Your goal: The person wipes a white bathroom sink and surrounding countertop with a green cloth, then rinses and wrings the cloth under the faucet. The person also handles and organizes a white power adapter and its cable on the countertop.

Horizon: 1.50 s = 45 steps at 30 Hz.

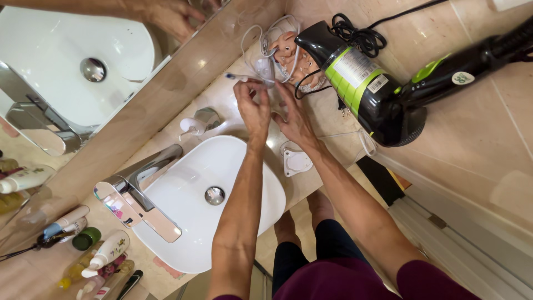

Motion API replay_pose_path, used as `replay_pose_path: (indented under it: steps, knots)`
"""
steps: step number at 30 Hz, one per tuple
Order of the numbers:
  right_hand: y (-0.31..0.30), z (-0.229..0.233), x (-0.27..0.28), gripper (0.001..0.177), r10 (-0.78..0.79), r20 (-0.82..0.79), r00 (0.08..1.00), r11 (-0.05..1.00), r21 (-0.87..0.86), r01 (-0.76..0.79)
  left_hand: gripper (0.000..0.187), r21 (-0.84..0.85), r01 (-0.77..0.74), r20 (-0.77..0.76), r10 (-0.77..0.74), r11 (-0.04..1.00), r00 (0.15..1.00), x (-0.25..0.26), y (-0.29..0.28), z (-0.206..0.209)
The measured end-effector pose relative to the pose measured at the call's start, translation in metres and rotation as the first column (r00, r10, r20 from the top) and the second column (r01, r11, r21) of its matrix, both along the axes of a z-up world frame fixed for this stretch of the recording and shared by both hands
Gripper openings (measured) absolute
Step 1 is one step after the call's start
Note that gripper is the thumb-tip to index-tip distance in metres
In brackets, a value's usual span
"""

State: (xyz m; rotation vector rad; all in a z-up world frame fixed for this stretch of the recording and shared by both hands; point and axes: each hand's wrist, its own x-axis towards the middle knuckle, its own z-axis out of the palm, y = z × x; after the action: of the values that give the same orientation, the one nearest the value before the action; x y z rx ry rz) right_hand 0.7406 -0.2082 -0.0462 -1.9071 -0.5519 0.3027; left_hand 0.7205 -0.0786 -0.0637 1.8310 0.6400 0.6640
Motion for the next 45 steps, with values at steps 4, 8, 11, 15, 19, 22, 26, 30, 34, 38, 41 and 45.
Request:
replay_pose_path:
  steps: [4,8,11,15,19,22,26,30,34,38,41,45]
  knots:
    - [-0.017,-0.024,-0.012,0.071,-0.192,-0.222,0.956,0.977,-0.139,0.163,0.045,-0.269,-0.151,-0.157,0.112,0.951,0.981,0.016,-0.005,0.005]
    - [-0.032,-0.022,-0.017,0.081,-0.361,-0.141,0.922,0.931,-0.121,0.346,0.038,-0.036,0.114,-0.164,-0.118,0.993,0.979,0.028,0.007,0.002]
    - [-0.032,-0.012,-0.011,0.093,-0.477,-0.125,0.87,0.873,-0.179,0.453,0.046,0.097,0.242,-0.236,-0.214,0.966,0.948,0.036,0.012,-0.005]
    - [-0.021,-0.023,0.016,0.098,-0.503,0.018,0.864,0.857,-0.122,0.501,0.036,0.076,0.26,-0.405,-0.208,0.963,0.89,0.041,0.012,-0.013]
    - [-0.006,-0.036,0.04,0.108,-0.605,-0.01,0.796,0.782,-0.193,0.592,0.029,0.193,0.191,-0.378,-0.106,0.962,0.92,0.036,0.014,-0.02]
    - [-0.006,-0.037,0.041,0.108,-0.626,-0.036,0.779,0.769,-0.195,0.609,0.022,0.128,0.128,-0.411,-0.066,0.983,0.909,0.028,0.022,-0.016]
    - [-0.015,-0.036,0.037,0.106,-0.605,0.012,0.796,0.78,-0.193,0.595,0.02,0.115,0.098,-0.382,-0.046,0.989,0.923,0.025,0.029,-0.006]
    - [-0.029,-0.027,0.021,0.105,-0.598,0.037,0.801,0.79,-0.141,0.597,0.024,0.103,0.09,-0.374,-0.045,0.991,0.926,0.03,0.031,-0.001]
    - [-0.04,-0.013,0.005,0.103,-0.643,-0.114,0.757,0.757,-0.243,0.606,0.028,0.107,0.107,-0.365,-0.061,0.989,0.929,0.026,0.029,0.005]
    - [-0.037,-0.018,-0.024,0.057,-0.719,-0.055,0.693,0.674,-0.302,0.675,0.043,0.083,0.155,-0.377,-0.113,0.984,0.919,0.025,0.032,0.009]
    - [-0.004,-0.023,-0.024,0.051,-0.425,-0.425,0.799,0.886,-0.017,0.463,0.05,0.112,0.191,-0.372,-0.137,0.975,0.918,0.018,0.031,0.007]
    - [0.047,-0.016,0.011,0.031,-0.421,-0.637,0.646,0.747,0.161,0.645,0.051,0.127,0.209,-0.336,-0.156,0.97,0.929,0.015,0.031,0.002]
